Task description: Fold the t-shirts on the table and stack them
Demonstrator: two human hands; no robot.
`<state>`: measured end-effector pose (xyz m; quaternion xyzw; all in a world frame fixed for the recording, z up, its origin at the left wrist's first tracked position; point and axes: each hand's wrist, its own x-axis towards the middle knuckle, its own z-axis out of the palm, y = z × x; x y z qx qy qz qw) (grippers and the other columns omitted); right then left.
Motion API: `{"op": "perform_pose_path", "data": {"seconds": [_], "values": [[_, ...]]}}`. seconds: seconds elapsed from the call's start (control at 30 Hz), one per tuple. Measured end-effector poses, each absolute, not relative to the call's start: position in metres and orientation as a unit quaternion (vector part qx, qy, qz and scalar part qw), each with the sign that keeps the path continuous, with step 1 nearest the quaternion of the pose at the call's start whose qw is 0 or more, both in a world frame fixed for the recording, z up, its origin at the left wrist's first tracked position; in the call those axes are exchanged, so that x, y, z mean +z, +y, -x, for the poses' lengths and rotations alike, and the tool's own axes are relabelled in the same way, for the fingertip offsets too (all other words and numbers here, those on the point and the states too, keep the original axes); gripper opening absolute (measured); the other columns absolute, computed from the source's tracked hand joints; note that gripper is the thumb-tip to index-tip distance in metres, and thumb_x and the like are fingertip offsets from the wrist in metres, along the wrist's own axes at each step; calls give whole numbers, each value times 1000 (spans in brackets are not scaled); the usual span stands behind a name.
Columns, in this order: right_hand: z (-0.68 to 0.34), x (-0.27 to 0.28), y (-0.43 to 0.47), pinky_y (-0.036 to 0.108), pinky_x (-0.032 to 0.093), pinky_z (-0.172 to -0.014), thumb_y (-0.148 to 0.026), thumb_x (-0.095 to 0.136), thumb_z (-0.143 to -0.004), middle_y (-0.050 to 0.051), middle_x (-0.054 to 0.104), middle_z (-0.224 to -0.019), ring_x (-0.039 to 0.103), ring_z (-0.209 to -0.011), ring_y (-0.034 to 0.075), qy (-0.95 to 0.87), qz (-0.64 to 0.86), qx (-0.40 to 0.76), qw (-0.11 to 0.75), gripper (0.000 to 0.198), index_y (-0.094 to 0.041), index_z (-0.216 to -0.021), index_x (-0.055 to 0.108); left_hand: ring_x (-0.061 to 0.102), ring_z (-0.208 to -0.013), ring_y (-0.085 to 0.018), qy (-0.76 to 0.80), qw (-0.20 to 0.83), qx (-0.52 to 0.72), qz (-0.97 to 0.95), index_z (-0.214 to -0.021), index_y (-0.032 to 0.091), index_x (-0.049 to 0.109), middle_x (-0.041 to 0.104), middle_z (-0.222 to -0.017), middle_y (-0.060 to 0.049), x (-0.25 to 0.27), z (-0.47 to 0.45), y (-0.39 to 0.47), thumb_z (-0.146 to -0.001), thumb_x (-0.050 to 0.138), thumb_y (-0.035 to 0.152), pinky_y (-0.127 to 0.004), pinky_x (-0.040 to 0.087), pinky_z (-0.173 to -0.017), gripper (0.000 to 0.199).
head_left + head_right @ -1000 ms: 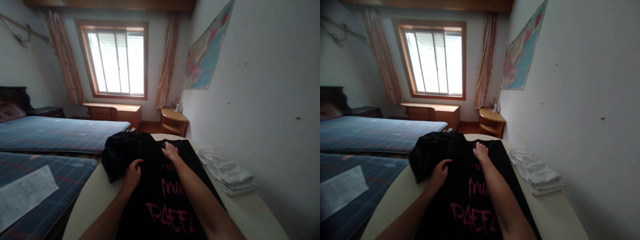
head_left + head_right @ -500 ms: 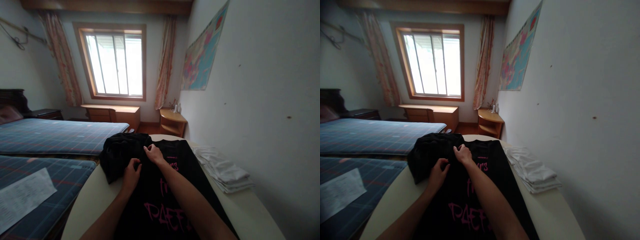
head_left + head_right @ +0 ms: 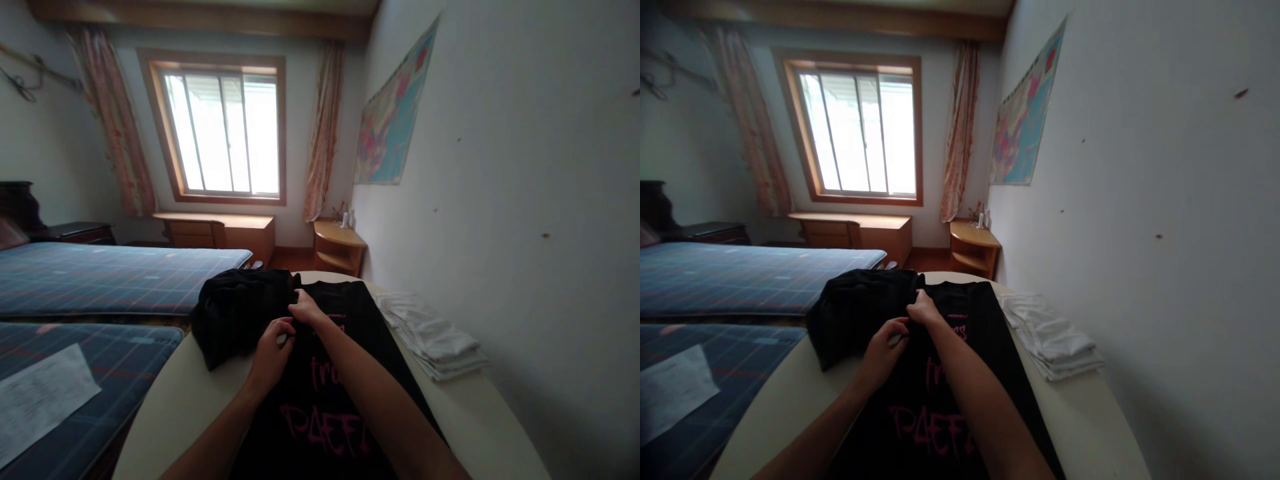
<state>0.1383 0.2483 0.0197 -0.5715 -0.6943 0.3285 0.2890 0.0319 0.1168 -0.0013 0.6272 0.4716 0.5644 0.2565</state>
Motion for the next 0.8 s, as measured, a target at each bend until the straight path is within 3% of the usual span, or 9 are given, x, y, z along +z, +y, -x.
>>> {"op": "perform_pose_path", "data": {"seconds": [0.2, 0.33, 0.5, 0.6, 0.8], "values": [[-195, 32, 253, 28, 47, -95, -9, 57, -71, 11, 62, -130, 62, -112, 21, -687, 560, 320, 335, 78, -16, -146, 39, 61, -111, -22, 418, 306, 541, -662, -84, 20, 60, 59, -126, -8, 18, -78, 122, -76, 56, 11, -39, 49, -97, 13], [-237, 17, 248, 28, 49, -91, -2, 57, -66, 13, 65, -124, 65, -104, 22, -683, 567, 334, 317, 71, -11, -137, 53, 60, -118, -24, 404, 388, 487, -670, -110, 20, 57, 57, -133, -10, 7, -109, 117, -86, 53, 19, -42, 45, -104, 25], [-262, -13, 241, 29, 54, -76, -3, 59, -70, 8, 74, -95, 68, -78, 18, -677, 561, 369, 301, 65, -10, -135, 56, 40, -139, -29, 486, 313, 333, -744, -139, 12, 46, 48, -146, -17, -17, -116, 97, -89, 53, 32, -47, 31, -117, 54], [-261, -21, 247, 27, 54, -79, -6, 59, -75, 8, 73, -102, 68, -84, 16, -674, 551, 367, 328, 61, -13, -135, 56, 28, -146, -30, 476, 274, 263, -793, -144, 8, 41, 43, -151, -16, -27, -111, 88, -87, 52, 29, -47, 26, -120, 62], [-245, -24, 270, 27, 56, -75, -9, 60, -78, 6, 74, -100, 69, -81, 16, -671, 546, 355, 354, 59, -16, -136, 56, 29, -145, -26, 456, 223, 264, -821, -145, 16, 43, 48, -149, -8, -37, -108, 83, -85, 50, 22, -44, 29, -119, 61]]}}
